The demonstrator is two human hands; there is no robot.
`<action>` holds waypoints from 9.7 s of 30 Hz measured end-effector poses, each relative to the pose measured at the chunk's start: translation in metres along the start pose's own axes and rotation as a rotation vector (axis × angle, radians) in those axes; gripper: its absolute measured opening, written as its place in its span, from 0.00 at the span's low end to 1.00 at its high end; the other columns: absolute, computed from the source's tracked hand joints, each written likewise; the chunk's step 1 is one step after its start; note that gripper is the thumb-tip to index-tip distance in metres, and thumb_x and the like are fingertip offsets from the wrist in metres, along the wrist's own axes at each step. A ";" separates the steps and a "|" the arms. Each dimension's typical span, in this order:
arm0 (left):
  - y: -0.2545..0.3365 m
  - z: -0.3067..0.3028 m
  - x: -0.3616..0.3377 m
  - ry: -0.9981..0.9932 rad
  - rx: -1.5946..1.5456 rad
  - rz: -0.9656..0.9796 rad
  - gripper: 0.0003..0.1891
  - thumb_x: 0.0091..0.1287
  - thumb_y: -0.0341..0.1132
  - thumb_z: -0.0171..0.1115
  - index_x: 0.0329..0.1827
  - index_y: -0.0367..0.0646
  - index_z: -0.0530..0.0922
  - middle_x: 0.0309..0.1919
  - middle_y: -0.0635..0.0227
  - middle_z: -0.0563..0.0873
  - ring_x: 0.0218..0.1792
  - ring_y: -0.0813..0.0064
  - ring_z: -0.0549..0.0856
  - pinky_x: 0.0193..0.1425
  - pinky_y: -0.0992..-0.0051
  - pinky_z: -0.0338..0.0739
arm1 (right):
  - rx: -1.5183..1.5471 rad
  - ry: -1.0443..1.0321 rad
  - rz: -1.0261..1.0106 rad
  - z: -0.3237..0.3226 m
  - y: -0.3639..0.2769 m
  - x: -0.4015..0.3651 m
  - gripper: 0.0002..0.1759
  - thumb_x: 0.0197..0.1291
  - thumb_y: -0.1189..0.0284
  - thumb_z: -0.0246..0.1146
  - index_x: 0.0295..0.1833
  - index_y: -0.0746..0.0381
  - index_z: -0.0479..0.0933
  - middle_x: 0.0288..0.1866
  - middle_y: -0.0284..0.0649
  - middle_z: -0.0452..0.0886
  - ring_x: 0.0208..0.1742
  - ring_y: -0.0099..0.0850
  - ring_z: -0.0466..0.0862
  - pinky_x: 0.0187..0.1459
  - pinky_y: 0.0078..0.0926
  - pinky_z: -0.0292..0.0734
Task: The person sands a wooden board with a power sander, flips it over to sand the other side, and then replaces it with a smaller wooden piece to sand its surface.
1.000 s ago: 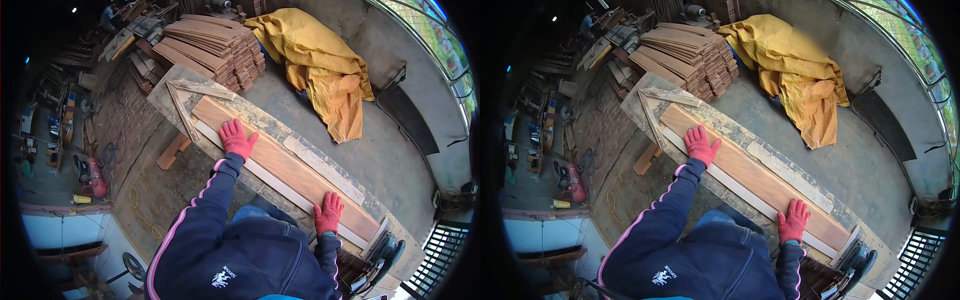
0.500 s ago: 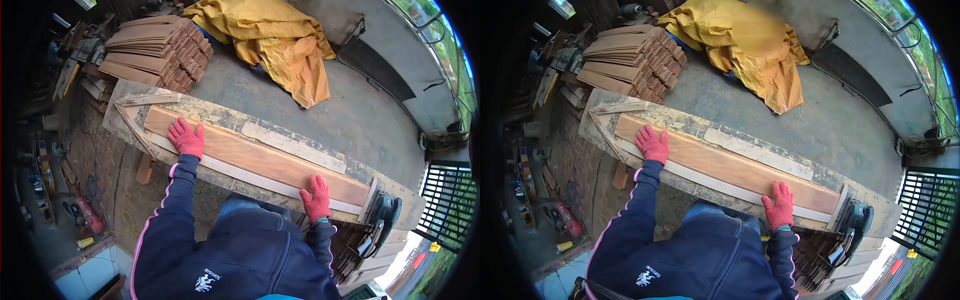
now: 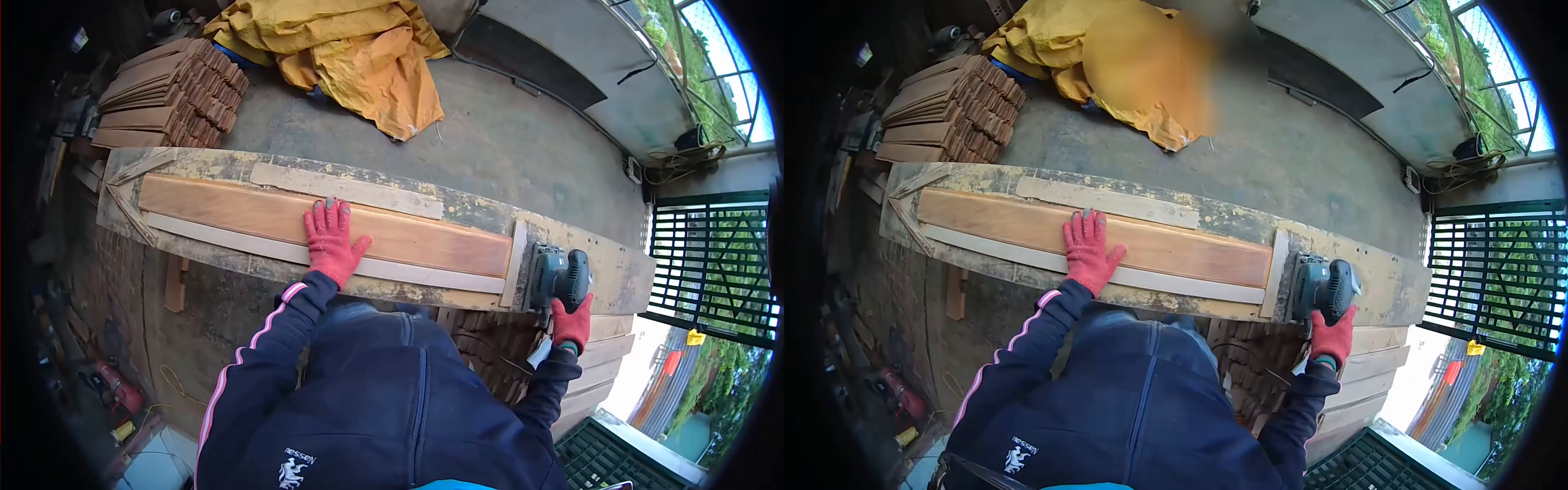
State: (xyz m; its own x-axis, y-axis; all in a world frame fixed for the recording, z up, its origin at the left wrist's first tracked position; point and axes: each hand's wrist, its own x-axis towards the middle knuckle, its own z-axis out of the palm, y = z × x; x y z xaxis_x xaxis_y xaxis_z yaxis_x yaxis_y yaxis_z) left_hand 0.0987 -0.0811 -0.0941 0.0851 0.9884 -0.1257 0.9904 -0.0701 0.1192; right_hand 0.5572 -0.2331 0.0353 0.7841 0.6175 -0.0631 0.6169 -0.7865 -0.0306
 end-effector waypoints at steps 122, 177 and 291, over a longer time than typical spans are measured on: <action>0.147 -0.096 0.045 0.145 -0.633 0.060 0.25 0.68 0.58 0.58 0.25 0.45 0.85 0.27 0.53 0.87 0.33 0.49 0.87 0.38 0.52 0.79 | -0.285 -0.850 -1.198 -0.019 -0.262 0.038 0.26 0.42 0.55 0.71 0.48 0.55 0.86 0.44 0.50 0.88 0.50 0.52 0.86 0.53 0.44 0.82; -0.017 -0.097 0.056 -0.031 -0.782 0.070 0.24 0.76 0.50 0.51 0.35 0.39 0.87 0.34 0.53 0.90 0.38 0.54 0.89 0.46 0.61 0.81 | -0.158 -0.839 -1.243 0.005 -0.342 -0.068 0.23 0.41 0.58 0.75 0.40 0.63 0.88 0.40 0.53 0.89 0.44 0.47 0.90 0.47 0.41 0.85; -0.156 -0.146 0.040 0.229 -0.535 0.065 0.20 0.70 0.51 0.60 0.26 0.45 0.85 0.27 0.53 0.86 0.33 0.48 0.85 0.38 0.52 0.77 | -0.247 -0.836 -1.247 0.001 -0.469 -0.193 0.15 0.49 0.65 0.64 0.40 0.60 0.88 0.40 0.50 0.89 0.44 0.49 0.90 0.45 0.46 0.84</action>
State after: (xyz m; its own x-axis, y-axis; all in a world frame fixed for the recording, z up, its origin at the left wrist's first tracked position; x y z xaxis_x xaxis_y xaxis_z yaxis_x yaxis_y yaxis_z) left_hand -0.0685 -0.0111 0.0259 0.0589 0.9925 0.1071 0.7864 -0.1122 0.6074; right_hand 0.1165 0.0165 0.0603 -0.4409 0.6129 -0.6557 0.8975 0.2897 -0.3326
